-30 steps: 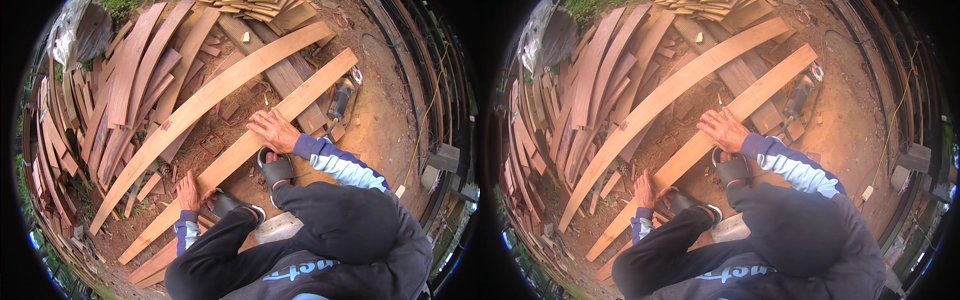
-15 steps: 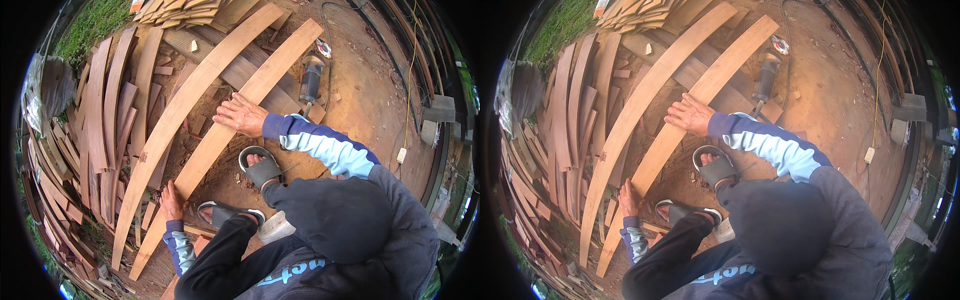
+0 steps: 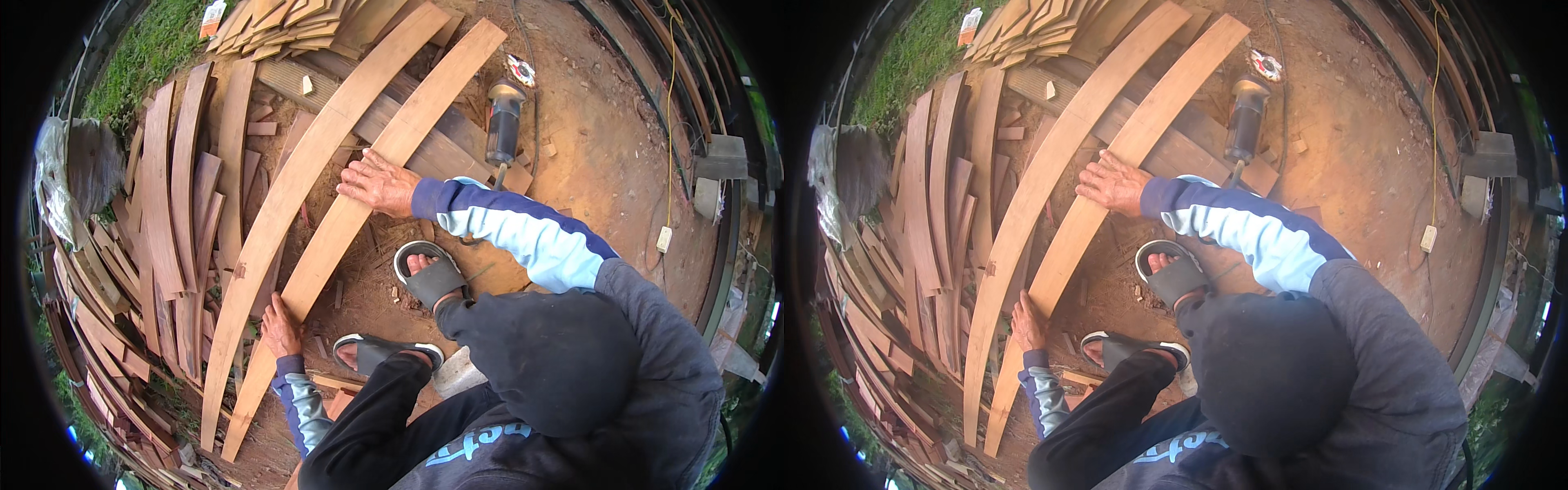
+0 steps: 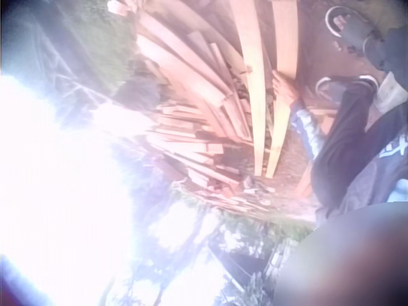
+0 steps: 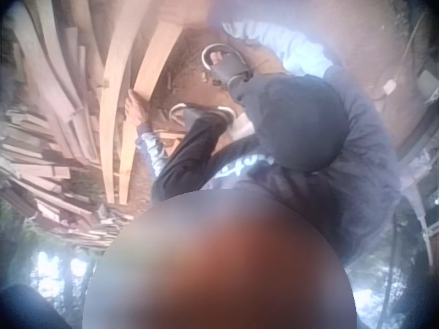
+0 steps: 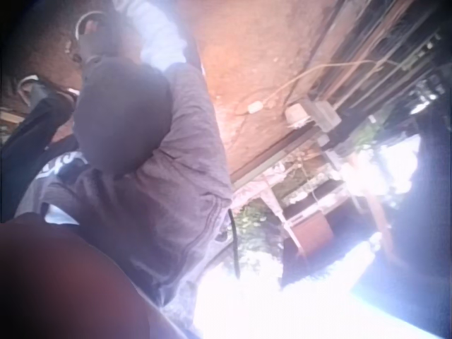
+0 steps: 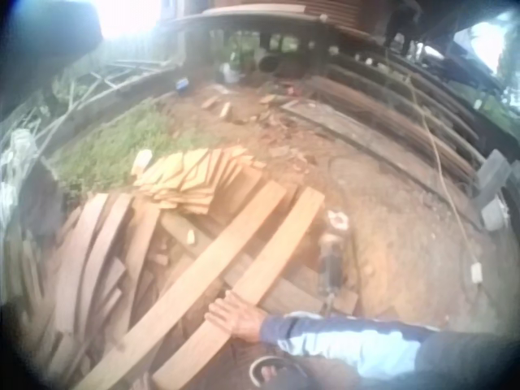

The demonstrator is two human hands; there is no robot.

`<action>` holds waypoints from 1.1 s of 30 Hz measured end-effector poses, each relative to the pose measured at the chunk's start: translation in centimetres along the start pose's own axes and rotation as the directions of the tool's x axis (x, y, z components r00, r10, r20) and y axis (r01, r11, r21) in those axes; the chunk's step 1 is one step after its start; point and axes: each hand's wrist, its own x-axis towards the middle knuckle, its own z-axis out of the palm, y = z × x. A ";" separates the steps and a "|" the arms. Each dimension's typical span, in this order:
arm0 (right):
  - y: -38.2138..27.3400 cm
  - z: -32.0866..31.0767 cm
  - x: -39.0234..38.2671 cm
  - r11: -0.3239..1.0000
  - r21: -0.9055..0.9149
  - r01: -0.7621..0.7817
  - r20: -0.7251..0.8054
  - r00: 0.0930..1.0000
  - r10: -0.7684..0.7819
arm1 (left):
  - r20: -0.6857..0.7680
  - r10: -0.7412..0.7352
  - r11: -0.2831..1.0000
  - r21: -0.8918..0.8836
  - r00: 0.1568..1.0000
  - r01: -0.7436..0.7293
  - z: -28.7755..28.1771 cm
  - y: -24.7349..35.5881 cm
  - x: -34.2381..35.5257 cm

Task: The person marks a wooden plank with a pencil, then uses an angle grinder to cut the plank along the marked line. After cutting, the person moves the cut pieces and places them on a nearby wooden structure.

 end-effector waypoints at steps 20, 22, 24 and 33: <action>14.6 -2.1 -19.1 -0.424 0.886 -0.190 0.444 0.081 0.892 | -0.015 0.126 0.981 -0.149 0.992 -0.127 -0.5 -1.0 -0.7; 16.3 -1.4 -19.2 -0.477 0.877 -0.050 0.480 0.130 0.868 | -0.019 0.214 0.961 -0.176 0.977 -0.214 -2.9 -1.0 -0.4; 17.1 -0.8 -18.9 -0.527 0.848 0.062 0.510 0.176 0.842 | 0.014 0.300 0.933 -0.214 0.954 -0.290 -6.6 -0.6 -0.3; 17.0 -1.6 -20.0 -0.505 0.823 0.259 0.441 0.270 0.856 | 0.177 0.418 0.908 -0.114 0.891 -0.404 -14.4 9.5 7.5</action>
